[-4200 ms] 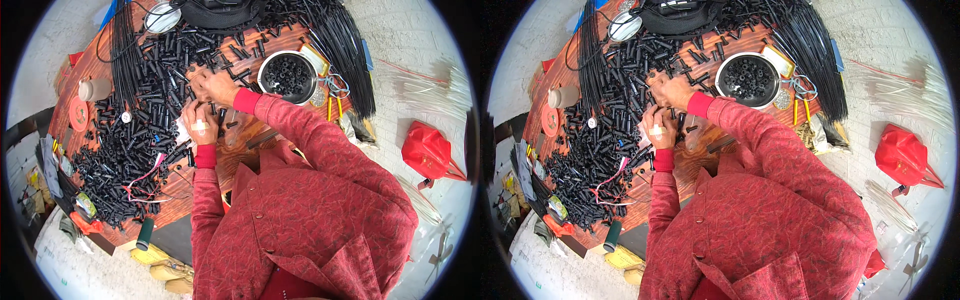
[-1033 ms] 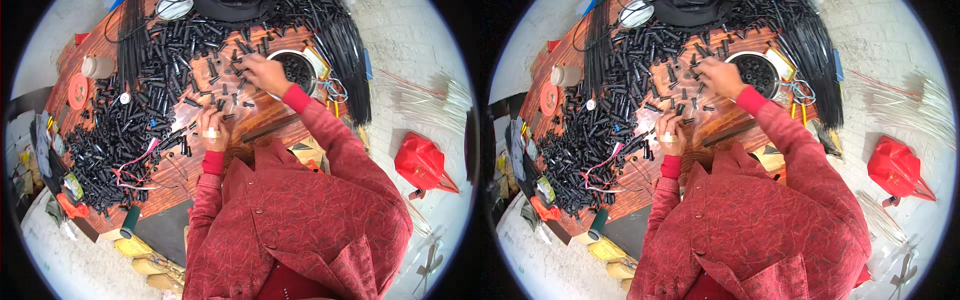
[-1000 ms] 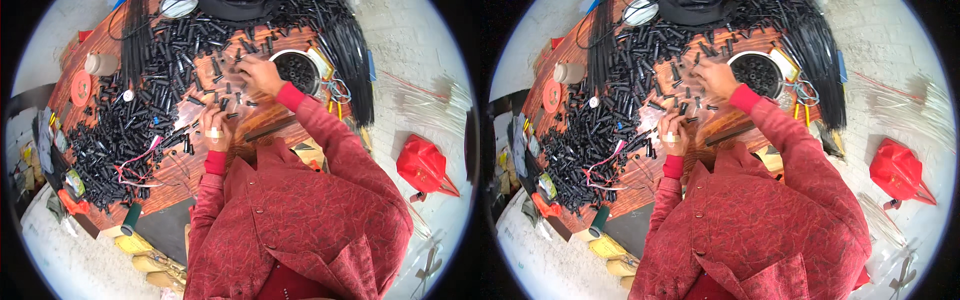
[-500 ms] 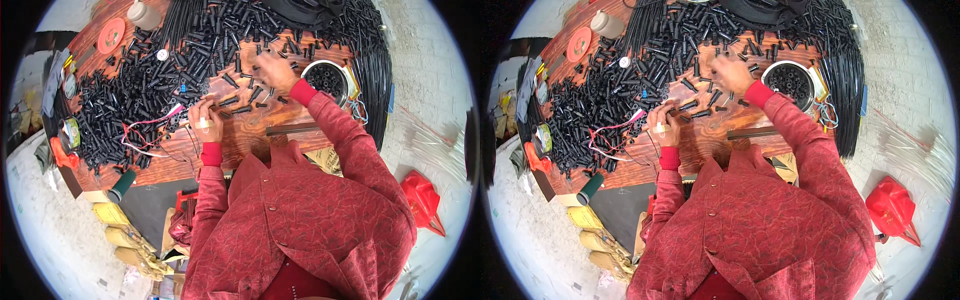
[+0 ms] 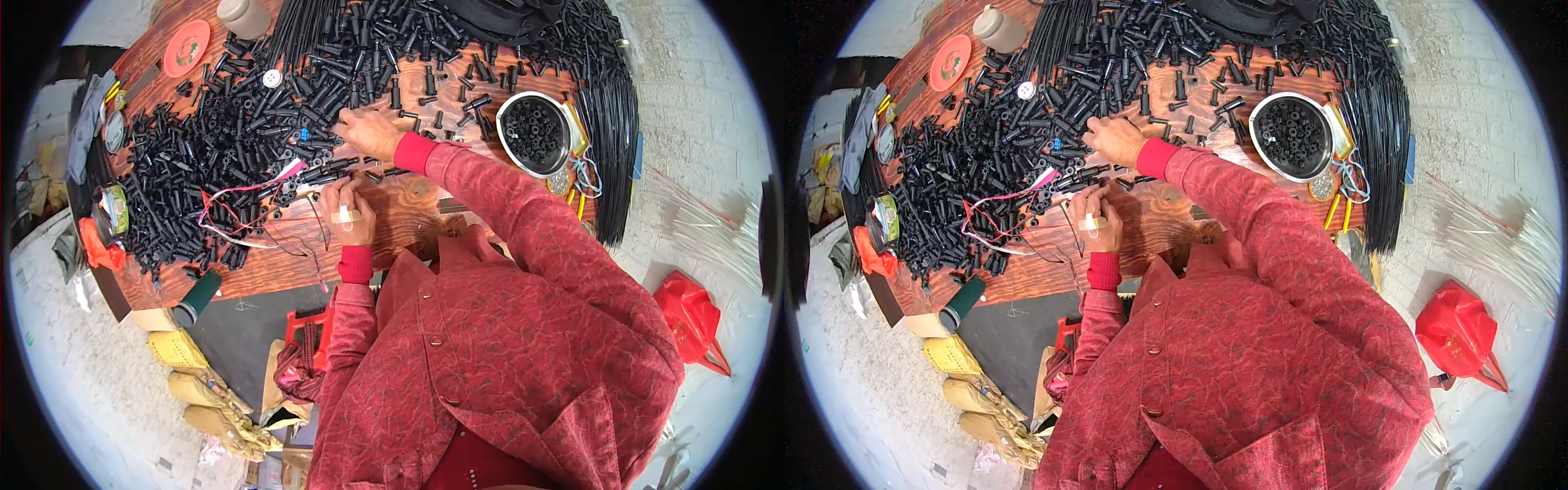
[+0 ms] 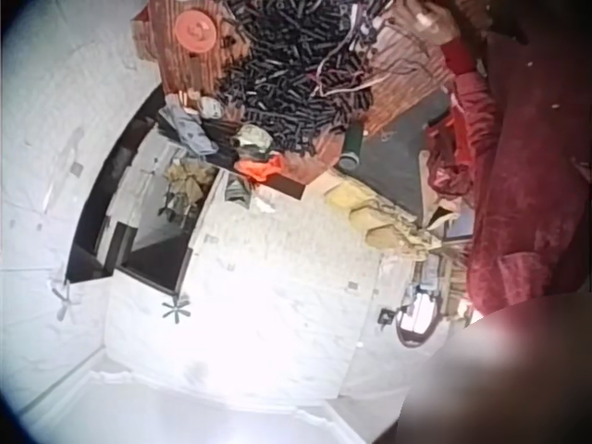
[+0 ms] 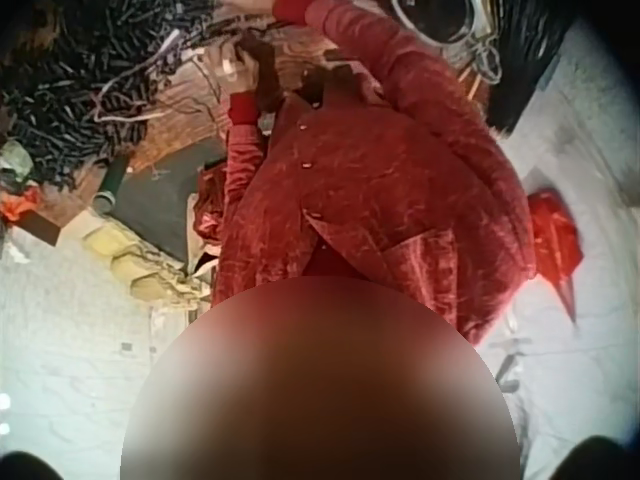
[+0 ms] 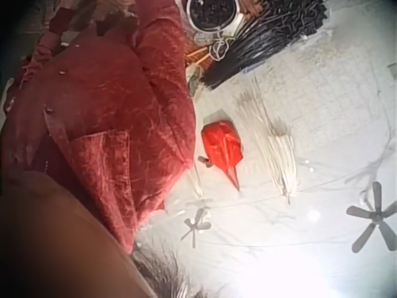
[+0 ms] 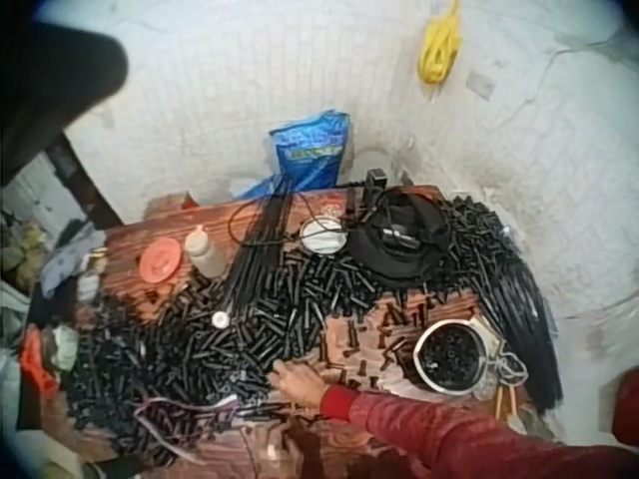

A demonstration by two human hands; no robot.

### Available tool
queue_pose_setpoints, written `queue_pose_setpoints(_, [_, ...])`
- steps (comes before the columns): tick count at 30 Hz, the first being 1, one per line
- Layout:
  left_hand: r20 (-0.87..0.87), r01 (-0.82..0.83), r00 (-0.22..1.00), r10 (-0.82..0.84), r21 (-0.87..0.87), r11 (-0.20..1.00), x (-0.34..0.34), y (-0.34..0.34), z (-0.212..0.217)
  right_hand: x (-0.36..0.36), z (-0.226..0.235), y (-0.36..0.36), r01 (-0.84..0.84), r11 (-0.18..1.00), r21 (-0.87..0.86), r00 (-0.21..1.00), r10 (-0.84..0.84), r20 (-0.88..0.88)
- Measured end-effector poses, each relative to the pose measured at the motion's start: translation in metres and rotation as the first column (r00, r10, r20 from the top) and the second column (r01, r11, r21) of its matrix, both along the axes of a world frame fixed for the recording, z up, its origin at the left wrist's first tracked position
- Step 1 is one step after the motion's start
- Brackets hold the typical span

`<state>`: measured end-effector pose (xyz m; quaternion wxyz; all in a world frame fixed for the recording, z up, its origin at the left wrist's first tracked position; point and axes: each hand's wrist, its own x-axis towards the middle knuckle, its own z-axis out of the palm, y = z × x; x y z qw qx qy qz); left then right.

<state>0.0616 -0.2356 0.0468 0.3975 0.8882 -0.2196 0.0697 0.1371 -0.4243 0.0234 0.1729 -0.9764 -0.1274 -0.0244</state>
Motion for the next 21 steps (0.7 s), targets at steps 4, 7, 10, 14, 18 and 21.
queue_pose_setpoints(4, [-0.014,0.015,1.0,-0.016,-0.022,1.0,-0.005,0.004,0.001,-0.006,0.009,0.0,0.056,0.997,-0.055,0.998,-0.054,0.034])
queue_pose_setpoints(7, [-0.041,0.031,0.999,-0.032,-0.023,0.999,-0.003,0.005,0.001,-0.014,0.023,-0.002,0.091,0.995,0.034,0.996,-0.091,0.007])
queue_pose_setpoints(10, [-0.068,0.057,0.996,-0.058,-0.02,0.998,0.002,0.003,0.0,-0.038,0.038,-0.025,0.209,0.965,0.159,0.978,-0.206,-0.035])
queue_pose_setpoints(14, [-0.092,0.038,0.995,-0.039,-0.013,0.999,0.002,0.021,-0.004,-0.1,0.089,-0.088,0.422,0.878,0.228,0.906,-0.399,-0.14])
queue_pose_setpoints(18, [-0.076,0.078,0.994,-0.079,-0.025,0.997,0.001,0.024,-0.007,-0.187,0.125,-0.174,0.682,0.729,-0.053,0.73,-0.677,0.093])
queue_pose_setpoints(21, [-0.065,0.064,0.996,-0.067,-0.053,0.997,0.009,0.019,-0.008,-0.213,0.122,-0.198,0.742,0.62,-0.256,0.649,-0.759,0.043])
